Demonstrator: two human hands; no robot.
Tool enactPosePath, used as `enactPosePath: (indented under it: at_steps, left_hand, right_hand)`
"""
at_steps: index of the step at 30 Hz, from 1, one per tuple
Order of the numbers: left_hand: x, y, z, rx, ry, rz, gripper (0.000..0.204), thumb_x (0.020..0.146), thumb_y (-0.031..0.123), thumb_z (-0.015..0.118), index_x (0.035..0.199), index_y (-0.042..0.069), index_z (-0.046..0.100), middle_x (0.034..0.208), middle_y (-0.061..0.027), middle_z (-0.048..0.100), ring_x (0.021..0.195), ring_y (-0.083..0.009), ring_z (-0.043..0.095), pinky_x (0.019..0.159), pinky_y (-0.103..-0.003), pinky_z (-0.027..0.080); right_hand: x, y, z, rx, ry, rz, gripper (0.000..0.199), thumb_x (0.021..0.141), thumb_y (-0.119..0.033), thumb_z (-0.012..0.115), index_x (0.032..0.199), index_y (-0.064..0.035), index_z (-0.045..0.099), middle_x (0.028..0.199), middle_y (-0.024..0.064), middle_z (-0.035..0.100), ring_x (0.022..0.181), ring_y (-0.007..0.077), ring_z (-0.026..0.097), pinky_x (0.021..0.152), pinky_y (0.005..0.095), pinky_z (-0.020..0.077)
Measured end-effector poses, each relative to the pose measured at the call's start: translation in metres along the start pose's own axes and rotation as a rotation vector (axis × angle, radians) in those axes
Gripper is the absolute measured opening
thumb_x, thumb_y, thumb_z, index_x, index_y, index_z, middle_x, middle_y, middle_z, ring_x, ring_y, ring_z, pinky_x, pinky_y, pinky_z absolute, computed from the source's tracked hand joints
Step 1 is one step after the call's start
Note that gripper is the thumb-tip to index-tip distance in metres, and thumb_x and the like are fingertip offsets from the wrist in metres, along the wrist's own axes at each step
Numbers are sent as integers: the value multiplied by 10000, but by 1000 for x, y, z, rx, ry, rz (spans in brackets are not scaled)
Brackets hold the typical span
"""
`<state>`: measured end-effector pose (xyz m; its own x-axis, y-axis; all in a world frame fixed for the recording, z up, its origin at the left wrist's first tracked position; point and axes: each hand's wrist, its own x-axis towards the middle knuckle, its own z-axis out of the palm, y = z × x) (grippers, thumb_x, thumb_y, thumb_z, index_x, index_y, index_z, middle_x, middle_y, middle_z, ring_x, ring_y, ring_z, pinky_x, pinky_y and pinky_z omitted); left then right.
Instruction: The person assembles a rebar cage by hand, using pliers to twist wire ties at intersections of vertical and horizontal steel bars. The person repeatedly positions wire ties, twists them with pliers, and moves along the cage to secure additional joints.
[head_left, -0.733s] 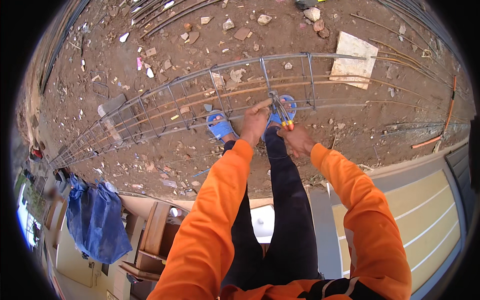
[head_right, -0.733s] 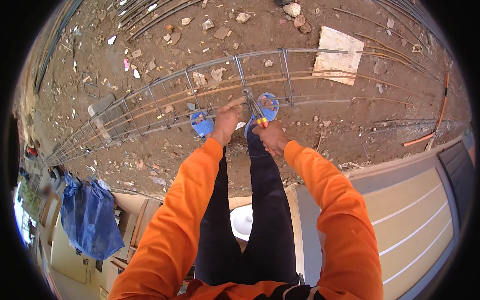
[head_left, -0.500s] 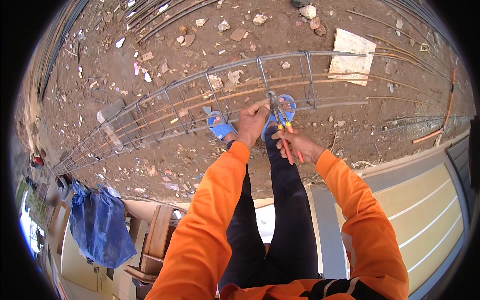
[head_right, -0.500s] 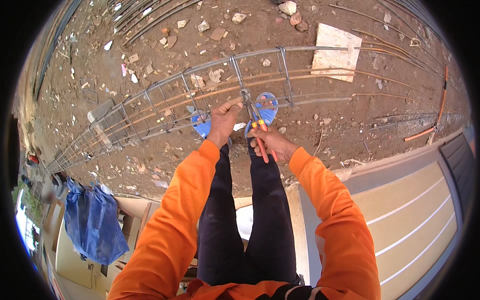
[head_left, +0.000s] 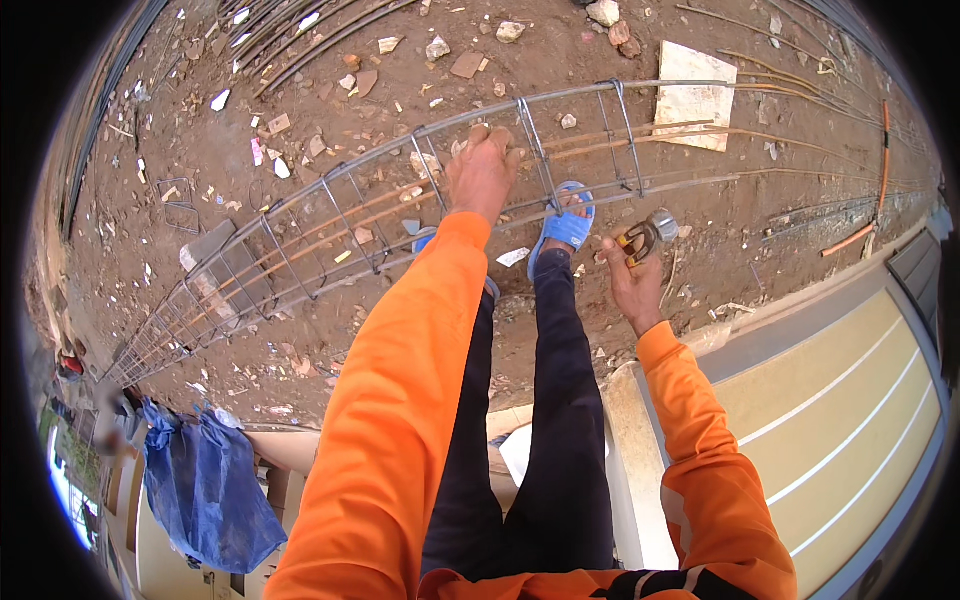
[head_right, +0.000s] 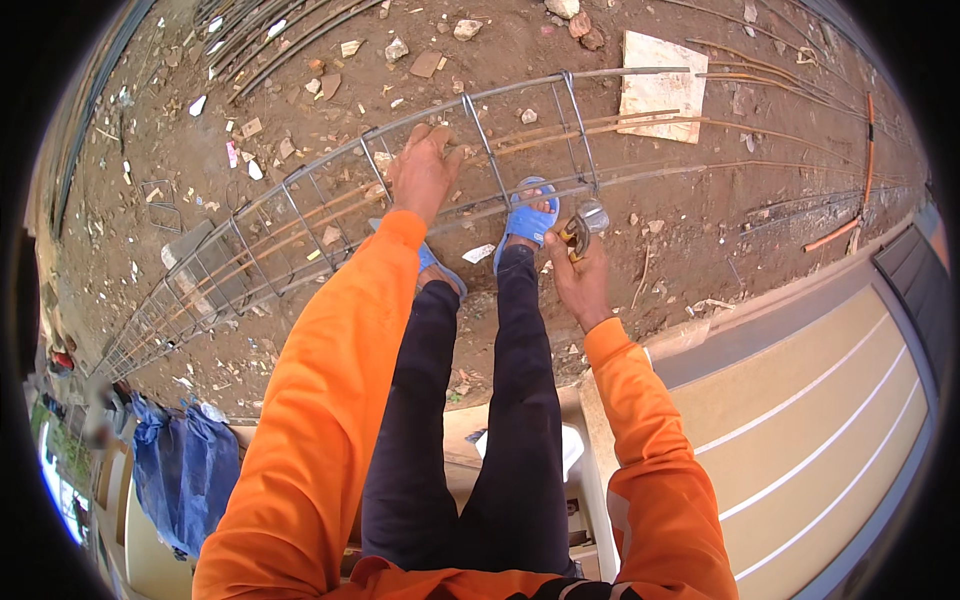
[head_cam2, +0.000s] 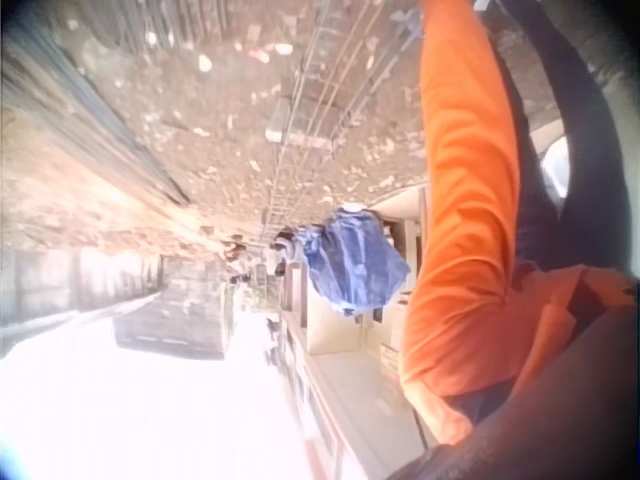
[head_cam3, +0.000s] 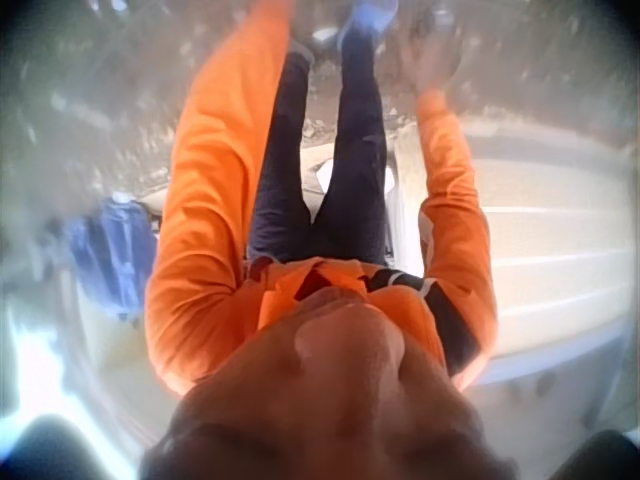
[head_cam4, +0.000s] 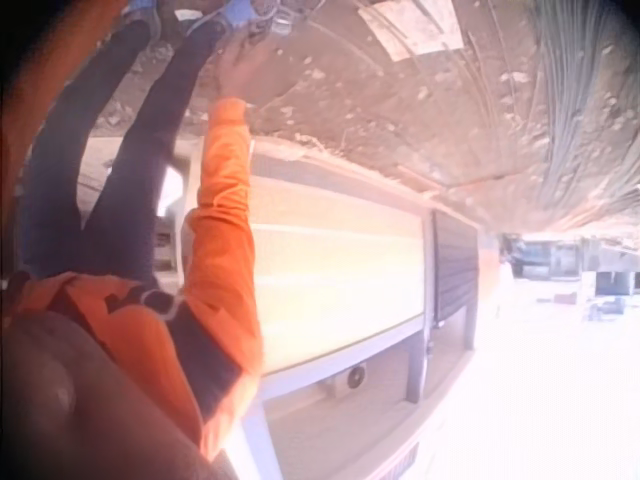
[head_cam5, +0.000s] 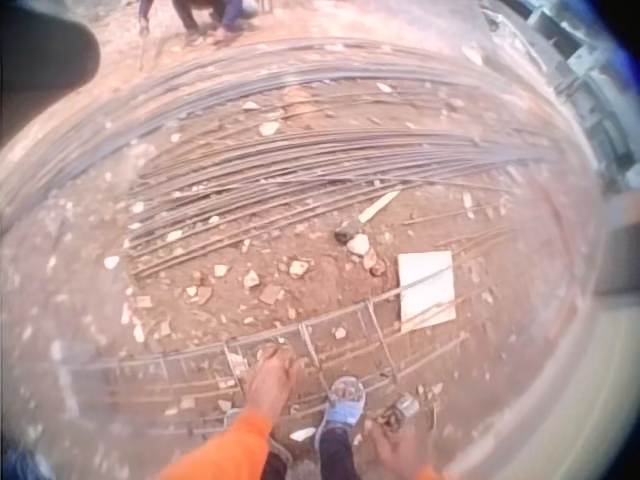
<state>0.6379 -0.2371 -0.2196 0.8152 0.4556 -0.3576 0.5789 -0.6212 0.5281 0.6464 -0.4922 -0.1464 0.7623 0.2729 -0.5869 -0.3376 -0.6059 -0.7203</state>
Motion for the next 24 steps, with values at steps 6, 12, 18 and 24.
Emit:
enactPosePath:
  at_steps: [6,12,18,24]
  left_hand:
    - [-33,10,17,-193,-326,-183,194,842,247,707,913,69,678,694,-82,616,674,-309,638,666,-433,507]
    - [-33,20,22,-1334,-770,-830,210,862,214,711,835,12,660,759,-71,674,649,-217,629,619,-364,509]
    - [-42,-30,28,-530,-269,-289,246,891,248,684,842,11,642,755,-45,679,629,-213,616,617,-383,507]
    - [-44,19,14,-194,-172,-229,255,915,254,649,950,2,665,667,-28,651,639,-156,613,618,-333,492]
  right_hand:
    - [23,-29,8,-29,271,-386,207,968,-206,622,1053,-24,575,1066,99,594,923,188,594,842,319,498]
    - [46,-29,9,205,366,-182,195,942,-193,665,1043,-29,636,974,48,656,822,111,604,738,264,502]
    - [58,-4,12,202,289,-267,171,912,-158,696,1025,-41,642,982,55,648,890,126,612,765,283,508]
    - [77,45,14,-291,227,-457,310,792,-122,781,1060,-50,643,1058,123,631,974,300,612,845,398,493]
